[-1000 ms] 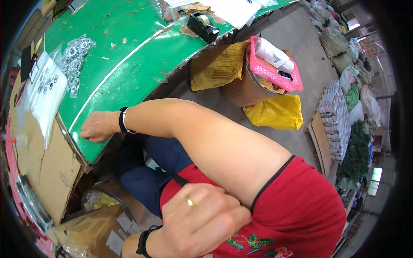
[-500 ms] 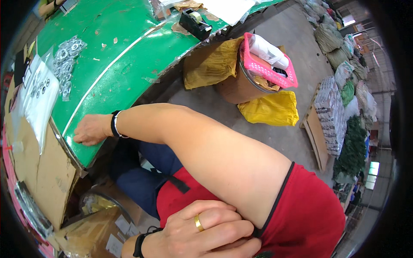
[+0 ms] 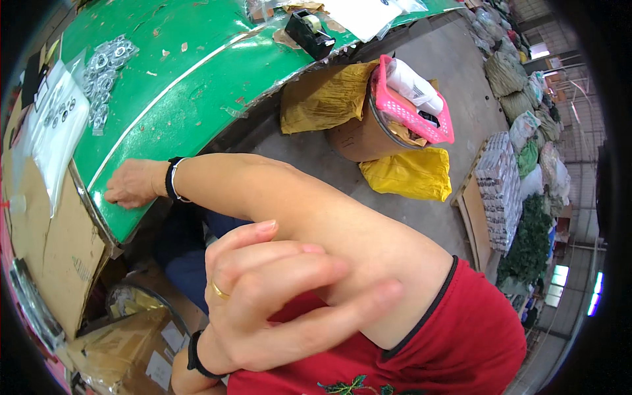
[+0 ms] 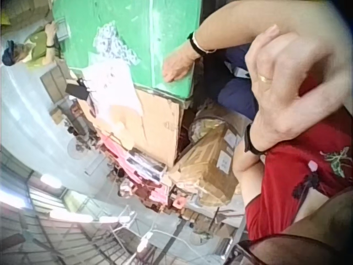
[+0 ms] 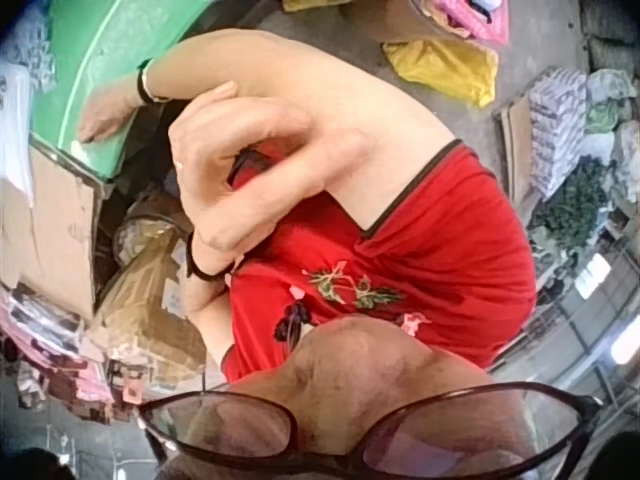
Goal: The recorder is walking around a factory environment, observing other workers and briefly adjusting glasses.
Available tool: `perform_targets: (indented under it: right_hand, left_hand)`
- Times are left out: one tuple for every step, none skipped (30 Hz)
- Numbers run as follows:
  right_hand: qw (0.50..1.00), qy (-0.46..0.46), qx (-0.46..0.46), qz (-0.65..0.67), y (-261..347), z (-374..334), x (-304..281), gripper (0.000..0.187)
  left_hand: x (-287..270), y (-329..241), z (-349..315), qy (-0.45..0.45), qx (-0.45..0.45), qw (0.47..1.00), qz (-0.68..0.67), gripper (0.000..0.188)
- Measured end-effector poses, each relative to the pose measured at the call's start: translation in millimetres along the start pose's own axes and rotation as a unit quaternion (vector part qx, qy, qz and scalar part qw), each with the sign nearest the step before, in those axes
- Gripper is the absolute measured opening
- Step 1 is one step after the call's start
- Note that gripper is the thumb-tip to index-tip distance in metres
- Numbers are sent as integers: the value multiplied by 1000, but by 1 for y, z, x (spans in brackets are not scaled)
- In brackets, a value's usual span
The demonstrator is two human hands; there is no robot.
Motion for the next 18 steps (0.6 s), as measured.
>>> perform_targets:
  right_hand:
    - [1000,-4,0,6,0,-1,-1,19]
    - [1000,-4,1,7,0,-2,-1,19]
    - [1000,-6,1,1,-1,-2,-2,19]
    - [1000,-9,1,-5,0,-3,-2,19]
    - [1000,-9,3,-4,1,-4,-2,19]
    - [1000,-6,1,-3,4,-2,-1,19]
    - [1000,-3,0,-2,8,-1,0,19]
    - [1000,-2,-1,2,12,-1,2,19]
    - [1000,-3,0,6,9,-2,0,19]
    - [1000,-5,2,11,8,-4,0,19]
    - [1000,-3,5,11,6,-8,1,19]
    - [1000,-8,3,6,5,-7,-1,19]
    - [1000,-12,2,1,4,-7,-3,19]
    - [1000,-13,2,3,3,-7,-3,19]
    - [1000,-28,-11,8,3,-5,-5,18]
    - [999,-43,-24,13,2,-4,-8,18]
    - [999,-44,-25,11,-1,-3,-10,18]
    - [999,-36,-21,8,-2,1,-10,18]
  left_hand:
    - [2,-3,0,-30,26,999,3,24]
    - [7,-9,-1,-37,46,997,43,33]
    - [9,-6,-4,-38,45,997,43,33]
    - [10,-3,-8,-46,67,995,61,33]
    - [10,-3,-11,-53,88,992,79,34]
    - [6,-3,-12,-69,75,992,78,28]
    - [3,1,-15,-70,71,992,80,28]
    - [-3,10,-18,-83,50,987,125,25]
    - [-8,16,-18,-97,35,981,166,22]
    - [-11,21,-16,-116,-2,983,143,23]
    - [-14,24,-15,-134,-41,983,120,24]
    - [-18,23,-12,-142,-58,983,105,27]
    - [-18,22,-9,-141,-58,983,106,27]
    - [-17,24,-7,-129,-65,986,79,26]
    - [-16,25,-5,-120,-70,989,53,26]
    - [-13,29,-4,-113,-55,992,24,27]
    - [-11,32,-2,-114,-53,992,25,27]
    - [-9,31,-1,-110,-33,993,17,28]
Point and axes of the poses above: each hand's wrist, its own z-axis towards the middle knuckle, its own x-axis out of the palm, y = z × x, the point moved 4 cm from there along z, towards the middle knuckle, and after that the axes turned 11 degrees about z, right-handed, at the moved point
